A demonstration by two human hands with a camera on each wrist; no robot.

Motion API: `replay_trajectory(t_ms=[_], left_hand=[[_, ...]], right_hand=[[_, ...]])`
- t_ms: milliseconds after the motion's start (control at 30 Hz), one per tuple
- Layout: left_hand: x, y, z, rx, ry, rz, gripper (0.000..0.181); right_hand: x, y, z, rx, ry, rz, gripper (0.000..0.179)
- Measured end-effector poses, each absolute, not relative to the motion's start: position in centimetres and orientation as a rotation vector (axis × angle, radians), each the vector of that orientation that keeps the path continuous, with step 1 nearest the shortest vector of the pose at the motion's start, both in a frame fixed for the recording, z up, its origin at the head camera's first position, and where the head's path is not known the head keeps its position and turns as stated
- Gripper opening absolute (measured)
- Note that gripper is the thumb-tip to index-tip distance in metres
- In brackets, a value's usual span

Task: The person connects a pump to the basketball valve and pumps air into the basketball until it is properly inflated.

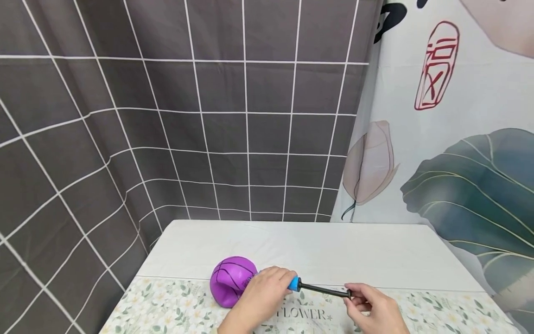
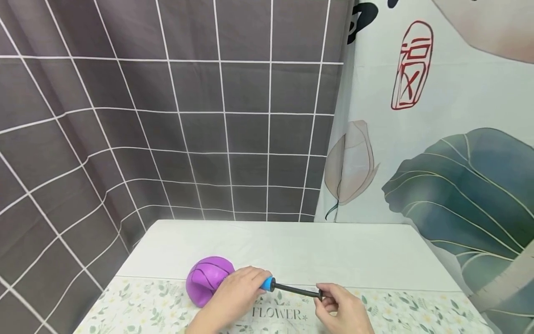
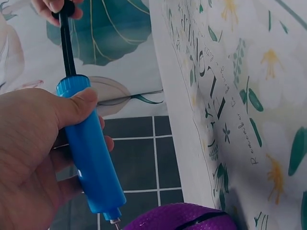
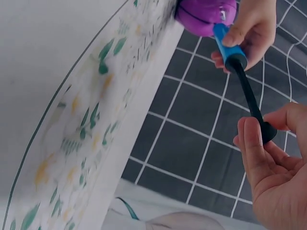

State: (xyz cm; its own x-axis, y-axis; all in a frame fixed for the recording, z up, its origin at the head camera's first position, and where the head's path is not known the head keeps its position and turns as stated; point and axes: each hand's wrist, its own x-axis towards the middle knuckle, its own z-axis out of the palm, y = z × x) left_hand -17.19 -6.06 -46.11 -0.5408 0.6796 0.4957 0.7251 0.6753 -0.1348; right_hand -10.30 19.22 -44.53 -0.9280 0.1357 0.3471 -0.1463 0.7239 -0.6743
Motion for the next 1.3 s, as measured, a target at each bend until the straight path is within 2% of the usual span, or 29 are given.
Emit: replay_trajectory(t_ms=[200, 400, 1000, 1300], left_hand=[[-17.4, -6.1, -46.3, -1.106, -2.333, -0.106, 0.035], [-17.3, -6.0, -46.4, -1.098, -2.317, -0.084, 0.035], [-16.6, -5.4, -46.5, -1.122, -2.291, -0.096, 0.034], [-16.6, -6.3, -46.5, -1.125, -2.359, -0.142, 0.036]], right_hand=[[-9.8, 19.9, -44.3, -0.046, -2.594, 0.986, 0.023], [-10.0, 19.4, -44.3, 0.015, -2.546, 0.961, 0.025], [-12.1, 13.7, -45.2, 0.241, -2.545, 1.105, 0.021], [-11.8, 14.7, -44.9, 0.219, -2.612, 1.242, 0.021]])
